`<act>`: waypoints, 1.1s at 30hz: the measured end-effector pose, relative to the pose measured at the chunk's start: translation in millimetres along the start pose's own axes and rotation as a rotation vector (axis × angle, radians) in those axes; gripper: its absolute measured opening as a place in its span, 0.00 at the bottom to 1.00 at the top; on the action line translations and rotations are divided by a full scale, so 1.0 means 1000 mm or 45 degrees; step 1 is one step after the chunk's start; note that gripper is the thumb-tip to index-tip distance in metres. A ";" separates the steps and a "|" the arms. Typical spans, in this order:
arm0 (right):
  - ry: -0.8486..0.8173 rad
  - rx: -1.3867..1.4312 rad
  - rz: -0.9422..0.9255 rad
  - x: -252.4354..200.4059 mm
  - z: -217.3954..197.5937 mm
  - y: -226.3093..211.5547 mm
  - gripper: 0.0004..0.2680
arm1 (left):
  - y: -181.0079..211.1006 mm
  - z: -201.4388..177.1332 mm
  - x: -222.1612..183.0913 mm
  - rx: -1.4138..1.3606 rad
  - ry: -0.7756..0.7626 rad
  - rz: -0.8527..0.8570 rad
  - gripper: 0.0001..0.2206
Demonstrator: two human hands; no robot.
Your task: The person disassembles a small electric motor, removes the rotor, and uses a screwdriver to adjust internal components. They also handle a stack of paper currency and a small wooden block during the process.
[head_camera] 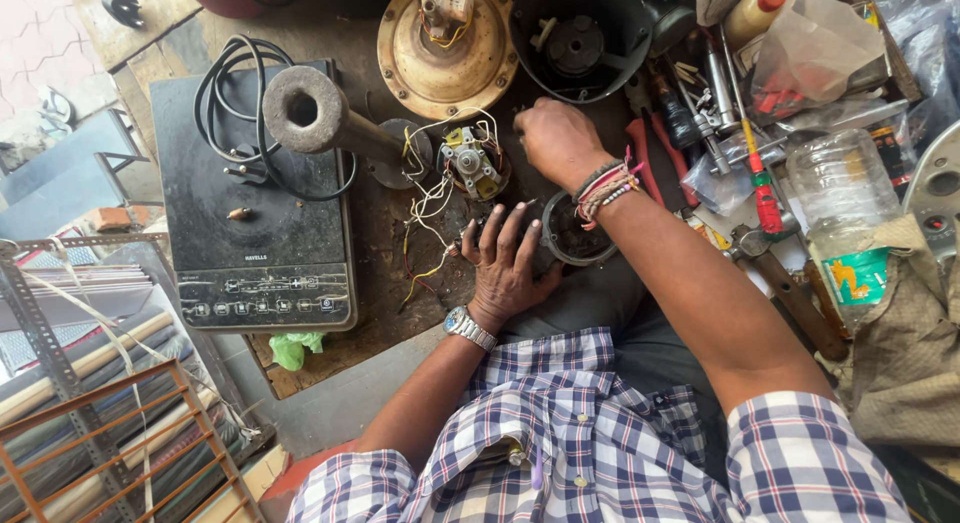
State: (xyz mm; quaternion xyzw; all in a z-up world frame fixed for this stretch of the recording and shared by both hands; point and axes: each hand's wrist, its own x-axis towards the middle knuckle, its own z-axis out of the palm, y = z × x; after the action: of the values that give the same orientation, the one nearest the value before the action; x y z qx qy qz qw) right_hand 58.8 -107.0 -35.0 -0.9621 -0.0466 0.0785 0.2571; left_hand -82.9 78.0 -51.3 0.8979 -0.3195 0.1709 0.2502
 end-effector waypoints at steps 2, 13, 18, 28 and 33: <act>0.159 0.285 -0.016 0.002 0.006 0.004 0.11 | 0.000 0.001 0.000 -0.005 -0.006 0.001 0.33; 0.289 0.327 0.039 0.024 0.029 0.002 0.10 | 0.000 0.003 -0.001 0.002 -0.005 0.025 0.33; 0.126 0.094 -0.022 0.015 0.021 -0.015 0.10 | 0.001 -0.001 0.003 0.010 0.005 0.028 0.33; -0.085 -0.367 -0.195 0.028 0.032 -0.004 0.12 | 0.000 -0.001 0.003 0.017 0.014 0.022 0.33; 0.346 -0.347 -0.455 -0.018 0.000 -0.012 0.13 | 0.000 -0.003 0.002 0.046 -0.022 -0.008 0.31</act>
State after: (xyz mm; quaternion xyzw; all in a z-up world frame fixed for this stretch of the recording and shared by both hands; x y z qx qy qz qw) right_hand 40.4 -99.1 -26.2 -0.9660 -0.1912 -0.1050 0.1386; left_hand -82.3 78.4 -48.0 0.9047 -0.3156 0.1681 0.2316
